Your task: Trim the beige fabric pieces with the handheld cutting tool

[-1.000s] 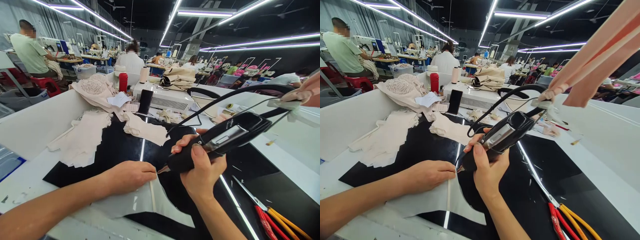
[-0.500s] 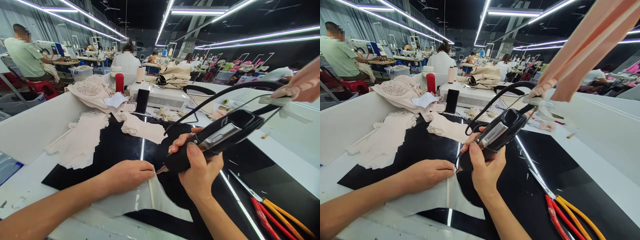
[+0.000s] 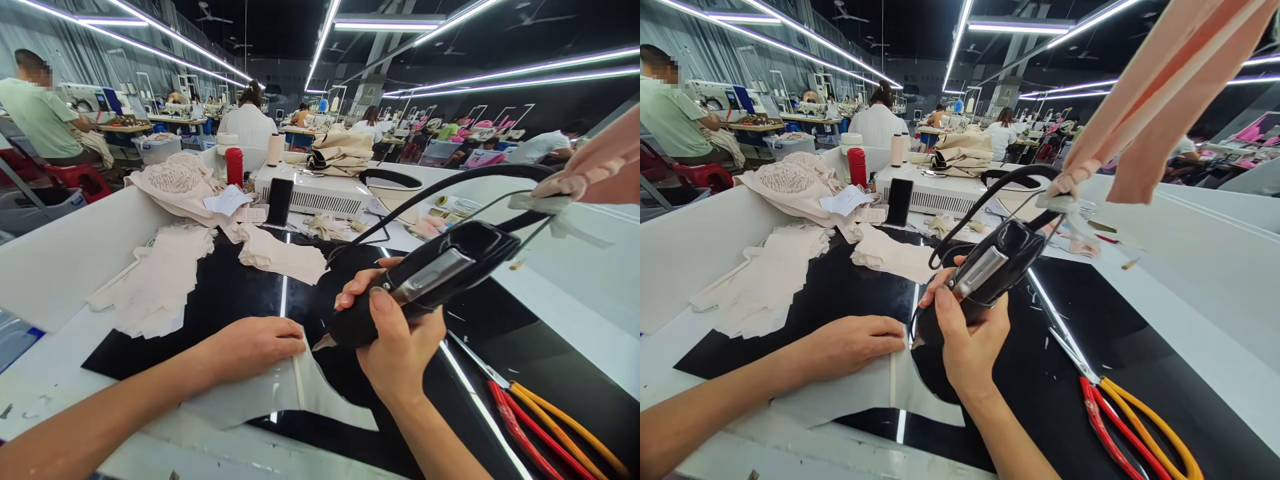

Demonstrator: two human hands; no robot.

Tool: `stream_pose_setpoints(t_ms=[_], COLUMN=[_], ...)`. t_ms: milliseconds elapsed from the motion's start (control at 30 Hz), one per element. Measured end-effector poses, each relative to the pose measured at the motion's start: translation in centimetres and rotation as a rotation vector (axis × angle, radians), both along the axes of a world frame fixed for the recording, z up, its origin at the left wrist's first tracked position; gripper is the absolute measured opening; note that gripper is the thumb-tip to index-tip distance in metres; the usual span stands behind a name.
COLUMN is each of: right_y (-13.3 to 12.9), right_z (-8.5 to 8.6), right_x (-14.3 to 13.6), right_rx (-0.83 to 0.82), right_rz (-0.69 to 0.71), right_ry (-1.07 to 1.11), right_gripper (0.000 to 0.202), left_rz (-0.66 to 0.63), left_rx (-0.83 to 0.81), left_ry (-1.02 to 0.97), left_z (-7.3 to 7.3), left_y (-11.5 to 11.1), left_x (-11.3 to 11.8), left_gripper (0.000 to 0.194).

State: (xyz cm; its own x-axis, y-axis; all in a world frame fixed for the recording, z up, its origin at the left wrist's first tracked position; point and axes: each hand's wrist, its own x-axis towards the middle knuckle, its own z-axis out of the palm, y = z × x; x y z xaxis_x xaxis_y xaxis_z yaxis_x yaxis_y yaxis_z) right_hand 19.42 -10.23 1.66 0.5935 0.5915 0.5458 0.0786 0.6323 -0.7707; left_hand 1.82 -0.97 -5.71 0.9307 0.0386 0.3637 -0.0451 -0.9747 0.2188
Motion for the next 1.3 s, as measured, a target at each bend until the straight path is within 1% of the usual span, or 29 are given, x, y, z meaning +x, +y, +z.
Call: stream_pose_setpoints(t_ms=[133,233,367,533,733,1000,1167,1300], right_y=[-0.7,-1.2,-1.2,-1.1,-1.0,-1.1,-1.4,-1.9], right_z=[0.5,0.6,0.4,0.2,-0.1,-0.4,-0.2,-0.1], right_x=[0.4,0.5,0.3,0.0,-0.2,-0.5,-0.4,-0.2], right_rx=[0.013,0.012,0.011,-0.007,0.013,0.002,-0.001,0.025], right_rz=[0.004,0.01,-0.001,0.002,0.018,0.027,0.041,0.052], right_ry=[0.0,0.003,0.003,-0.007,-0.006,-0.013,0.012,0.015], right_gripper=[0.037,0.037,0.037,0.038,0.036,0.03,0.03,0.033], left_rz=[-0.01,-0.023,-0.032,-0.022,-0.021,-0.006,-0.001,0.003], left_rx=[0.0,-0.016,-0.012,-0.002,0.001,-0.005,-0.015,0.0], left_ry=[-0.039,-0.031,0.016,0.004,-0.004,0.04,0.051,0.056], left_z=[0.7,1.1,0.9,0.5,0.6,0.7,1.0,0.9], left_y=[-0.5,-1.1,-1.6,-1.8,-1.8,-1.8,-1.8,-1.8], left_x=[0.0,0.0,0.1,-0.1,-0.3,-0.2,-0.4,-0.6], left_gripper=[0.031,0.036,0.034,0.033,0.031,0.031,0.033,0.033])
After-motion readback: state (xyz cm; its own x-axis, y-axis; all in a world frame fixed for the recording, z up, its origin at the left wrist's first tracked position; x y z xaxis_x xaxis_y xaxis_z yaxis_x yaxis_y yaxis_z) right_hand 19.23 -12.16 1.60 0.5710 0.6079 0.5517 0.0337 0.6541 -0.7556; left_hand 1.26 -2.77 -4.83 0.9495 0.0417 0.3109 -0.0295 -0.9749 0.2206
